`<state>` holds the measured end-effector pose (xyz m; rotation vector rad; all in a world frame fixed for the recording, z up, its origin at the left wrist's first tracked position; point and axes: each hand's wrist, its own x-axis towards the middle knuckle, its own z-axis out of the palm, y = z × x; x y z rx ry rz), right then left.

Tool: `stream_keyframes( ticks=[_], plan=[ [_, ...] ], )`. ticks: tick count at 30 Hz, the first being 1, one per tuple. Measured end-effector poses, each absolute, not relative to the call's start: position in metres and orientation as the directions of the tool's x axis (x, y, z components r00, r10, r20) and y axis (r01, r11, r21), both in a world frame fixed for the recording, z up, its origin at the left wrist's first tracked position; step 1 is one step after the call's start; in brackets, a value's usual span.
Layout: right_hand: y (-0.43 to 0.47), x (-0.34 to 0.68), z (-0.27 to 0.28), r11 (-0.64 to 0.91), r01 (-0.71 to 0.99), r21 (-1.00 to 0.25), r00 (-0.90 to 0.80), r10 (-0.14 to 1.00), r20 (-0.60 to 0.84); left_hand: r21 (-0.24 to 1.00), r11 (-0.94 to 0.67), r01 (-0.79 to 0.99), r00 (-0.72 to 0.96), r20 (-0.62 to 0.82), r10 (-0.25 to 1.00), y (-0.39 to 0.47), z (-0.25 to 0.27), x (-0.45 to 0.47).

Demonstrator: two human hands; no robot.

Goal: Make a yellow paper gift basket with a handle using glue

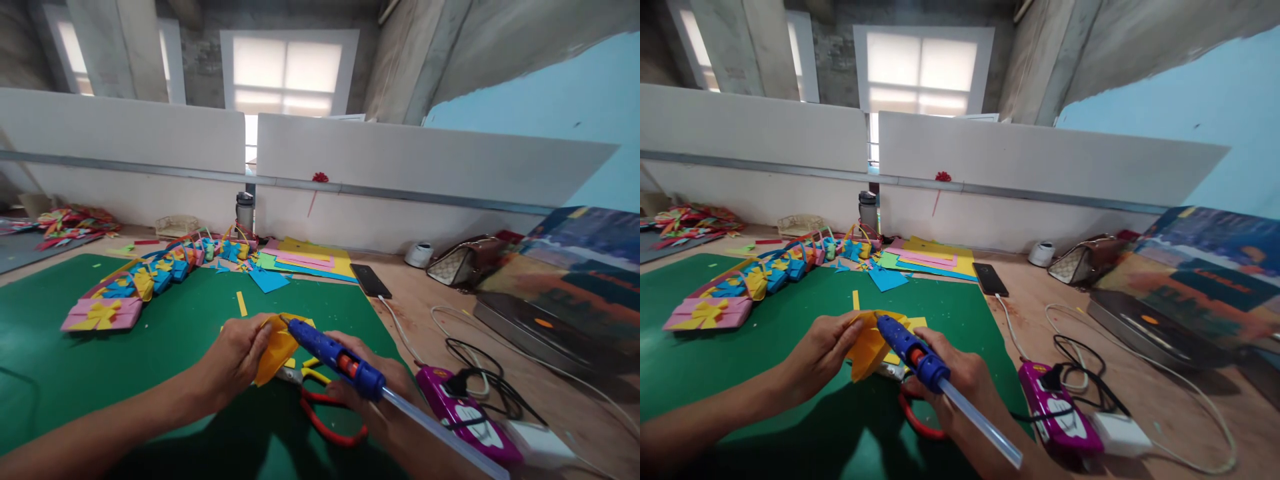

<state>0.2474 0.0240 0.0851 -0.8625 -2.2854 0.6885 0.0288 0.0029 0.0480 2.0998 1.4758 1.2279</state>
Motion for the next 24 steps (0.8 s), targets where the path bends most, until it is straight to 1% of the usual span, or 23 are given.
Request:
stream_keyframes(
  ticks=[5, 8, 11, 15, 21, 24],
  plan=[
    [0.0226, 0.2482, 0.0861, 0.669, 0.432, -0.605, -0.595, 0.716, 0.365, 0.641, -0.456, 0.618, 0.116, 0.500, 0.858, 0.0025, 0.0499, 0.0281],
    [0.0221, 0.2479, 0.0844, 0.667, 0.421, -0.615, -0.603, 0.712, 0.359, 0.633, -0.448, 0.631, 0.109, 0.499, 0.860, 0.0025, 0.0493, 0.0287],
    [0.0230, 0.2478, 0.0819, 0.643, 0.433, -0.632, -0.578, 0.735, 0.353, 0.631, -0.422, 0.651, 0.104, 0.477, 0.873, 0.0035, 0.0469, 0.0294],
    [0.0246, 0.2479, 0.0822, 0.640, 0.433, -0.634, -0.585, 0.735, 0.343, 0.616, -0.437, 0.655, 0.115, 0.490, 0.864, 0.0047, 0.0467, 0.0283],
    [0.0200, 0.2466, 0.0873, 0.622, 0.441, -0.647, -0.591, 0.743, 0.312, 0.551, -0.484, 0.680, 0.152, 0.540, 0.828, 0.0037, 0.0480, 0.0273],
    [0.0186, 0.2470, 0.0881, 0.635, 0.436, -0.638, -0.586, 0.738, 0.334, 0.541, -0.472, 0.697, 0.145, 0.538, 0.830, 0.0037, 0.0464, 0.0277]
  ],
)
